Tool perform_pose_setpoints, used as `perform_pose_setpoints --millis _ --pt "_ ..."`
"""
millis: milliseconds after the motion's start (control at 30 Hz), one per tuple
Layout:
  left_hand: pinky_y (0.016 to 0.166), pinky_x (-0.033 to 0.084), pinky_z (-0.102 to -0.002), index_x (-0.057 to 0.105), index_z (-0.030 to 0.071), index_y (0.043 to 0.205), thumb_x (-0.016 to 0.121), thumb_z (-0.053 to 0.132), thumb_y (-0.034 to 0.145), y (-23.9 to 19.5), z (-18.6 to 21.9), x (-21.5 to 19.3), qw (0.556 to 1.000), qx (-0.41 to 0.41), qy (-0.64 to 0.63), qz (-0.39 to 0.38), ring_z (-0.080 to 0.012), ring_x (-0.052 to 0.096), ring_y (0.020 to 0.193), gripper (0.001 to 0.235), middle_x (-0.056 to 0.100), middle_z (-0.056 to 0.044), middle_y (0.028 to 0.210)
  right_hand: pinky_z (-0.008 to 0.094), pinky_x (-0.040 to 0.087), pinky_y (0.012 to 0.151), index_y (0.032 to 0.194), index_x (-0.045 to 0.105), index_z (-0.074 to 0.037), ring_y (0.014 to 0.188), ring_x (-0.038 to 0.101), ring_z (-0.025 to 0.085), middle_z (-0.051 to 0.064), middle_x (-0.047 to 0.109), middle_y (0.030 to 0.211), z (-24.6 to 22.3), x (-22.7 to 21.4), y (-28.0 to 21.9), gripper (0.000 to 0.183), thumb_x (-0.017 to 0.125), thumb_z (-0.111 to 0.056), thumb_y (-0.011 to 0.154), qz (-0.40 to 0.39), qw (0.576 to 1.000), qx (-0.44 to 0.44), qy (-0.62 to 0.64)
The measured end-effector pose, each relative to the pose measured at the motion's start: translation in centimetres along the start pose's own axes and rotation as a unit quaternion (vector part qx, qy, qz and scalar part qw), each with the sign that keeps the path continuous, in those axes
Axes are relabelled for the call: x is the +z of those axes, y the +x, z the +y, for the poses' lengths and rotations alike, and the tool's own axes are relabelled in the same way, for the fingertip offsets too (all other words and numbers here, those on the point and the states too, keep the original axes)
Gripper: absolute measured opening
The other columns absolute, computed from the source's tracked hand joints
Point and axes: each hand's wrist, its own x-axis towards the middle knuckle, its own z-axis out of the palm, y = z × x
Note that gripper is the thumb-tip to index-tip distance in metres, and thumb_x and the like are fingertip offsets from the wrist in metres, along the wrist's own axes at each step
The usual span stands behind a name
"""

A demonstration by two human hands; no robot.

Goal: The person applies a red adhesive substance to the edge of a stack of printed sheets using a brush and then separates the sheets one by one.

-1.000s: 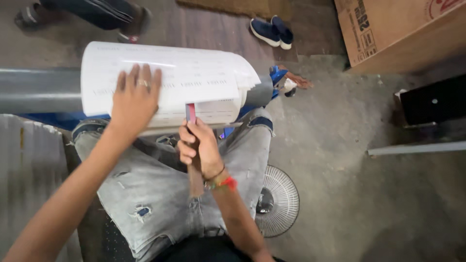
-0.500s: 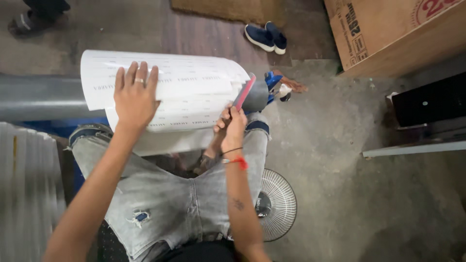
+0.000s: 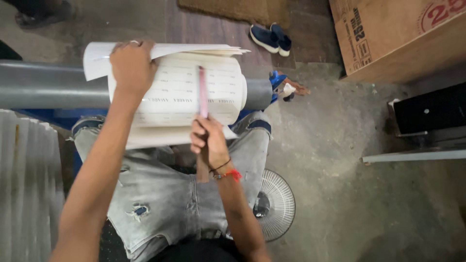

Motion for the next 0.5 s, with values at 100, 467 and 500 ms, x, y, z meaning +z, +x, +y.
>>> perform_pose_setpoints --millis 100,467,500 --pt "0.108 0.045 -0.048 0.072 0.010 0.114 0.082 0.022 0.091 1.7 -0.6 1.5 0.999 -0.011 0.033 -0.011 -0.0325 0.065 0.113 0.028 0.073 -0.014 0.112 0.028 0.040 0.038 0.104 0.054 -0.009 0.048 0.045 0.010 -0.003 0.046 0.072 -0.9 -2.1 1.6 0.014 0.052 -0.023 0.107 0.084 0.992 -0.093 -0.034" --pt "0.122 0.035 -0.054 0.063 0.005 0.145 0.076 0.014 0.086 -6.4 1.2 0.1 0.992 0.071 0.055 0.091 -0.0393 0.055 0.138 0.061 0.061 -0.021 0.147 0.034 0.042 0.039 0.100 0.046 -0.017 0.047 0.049 0.014 -0.001 0.050 0.071 5.4 2.3 2.9 0.008 0.051 -0.019 0.106 0.149 0.982 -0.089 -0.068" --pt "0.122 0.036 -0.054 0.063 0.006 0.146 0.074 0.013 0.087 -7.3 1.4 -0.1 0.992 0.072 0.070 0.079 -0.0389 0.055 0.138 0.060 0.061 -0.020 0.147 0.032 0.042 0.039 0.103 0.049 -0.017 0.046 0.047 0.013 -0.002 0.049 0.070 7.2 3.9 1.8 0.008 0.050 -0.024 0.107 0.101 0.993 -0.020 -0.053"
